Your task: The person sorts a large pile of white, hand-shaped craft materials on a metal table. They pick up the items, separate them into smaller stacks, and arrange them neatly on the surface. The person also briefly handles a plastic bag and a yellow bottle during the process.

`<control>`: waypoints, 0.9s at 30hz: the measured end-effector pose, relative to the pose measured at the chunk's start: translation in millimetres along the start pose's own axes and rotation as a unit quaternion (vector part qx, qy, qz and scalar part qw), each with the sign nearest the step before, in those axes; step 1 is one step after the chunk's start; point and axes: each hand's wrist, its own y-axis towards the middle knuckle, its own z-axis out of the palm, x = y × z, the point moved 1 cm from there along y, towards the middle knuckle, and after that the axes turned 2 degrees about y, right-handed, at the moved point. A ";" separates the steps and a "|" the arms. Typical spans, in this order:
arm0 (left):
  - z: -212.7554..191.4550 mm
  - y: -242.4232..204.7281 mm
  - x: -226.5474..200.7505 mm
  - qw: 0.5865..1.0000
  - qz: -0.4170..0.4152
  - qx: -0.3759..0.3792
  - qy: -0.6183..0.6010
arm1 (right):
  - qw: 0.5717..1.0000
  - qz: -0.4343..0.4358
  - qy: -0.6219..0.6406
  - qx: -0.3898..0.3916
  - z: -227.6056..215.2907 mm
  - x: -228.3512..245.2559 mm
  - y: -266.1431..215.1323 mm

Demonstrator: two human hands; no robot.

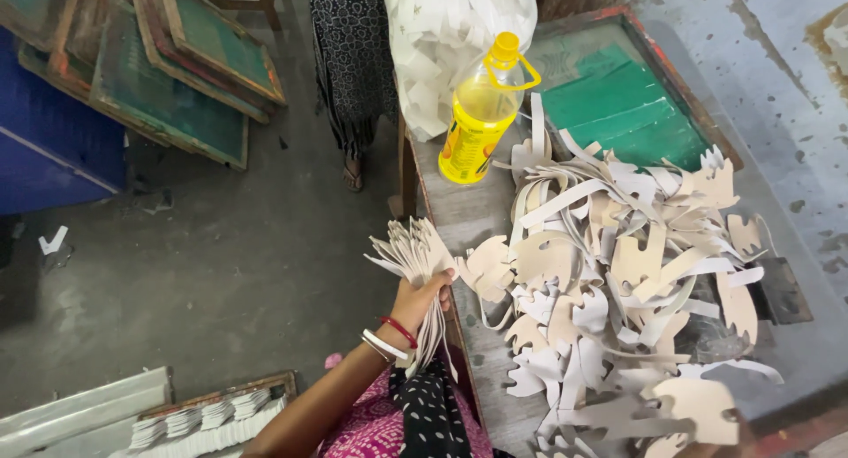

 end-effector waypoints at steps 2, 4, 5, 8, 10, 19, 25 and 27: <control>5.2 -4.5 -4.7 1.000 0.002 0.009 -0.013 | 1.000 -0.003 0.009 -0.010 18.8 6.7 32.0; 3.6 -6.0 -3.7 1.000 0.000 0.012 -0.008 | 1.000 -0.007 0.017 -0.020 31.8 38.7 67.8; 3.1 -7.3 -2.6 1.000 -0.003 0.015 -0.006 | 0.999 -0.009 0.020 -0.025 36.3 58.5 80.6; 3.1 -16.4 -7.2 1.000 0.003 0.011 -0.028 | 0.991 0.136 0.005 -0.022 45.8 146.5 131.5; 1.0 -21.4 -9.9 1.000 -0.002 0.000 -0.024 | 0.993 0.119 0.000 -0.008 40.4 146.1 138.0; -11.6 -26.3 2.7 0.999 -0.003 -0.038 -0.025 | 0.978 0.186 -0.090 0.009 26.9 174.5 161.6; -10.6 -22.3 8.8 0.999 -0.023 -0.030 -0.033 | 0.949 0.310 0.009 -0.063 -6.9 94.9 159.5; -9.2 -20.3 7.7 0.999 -0.017 -0.031 -0.031 | 0.972 0.212 0.067 -0.076 -38.5 6.2 109.6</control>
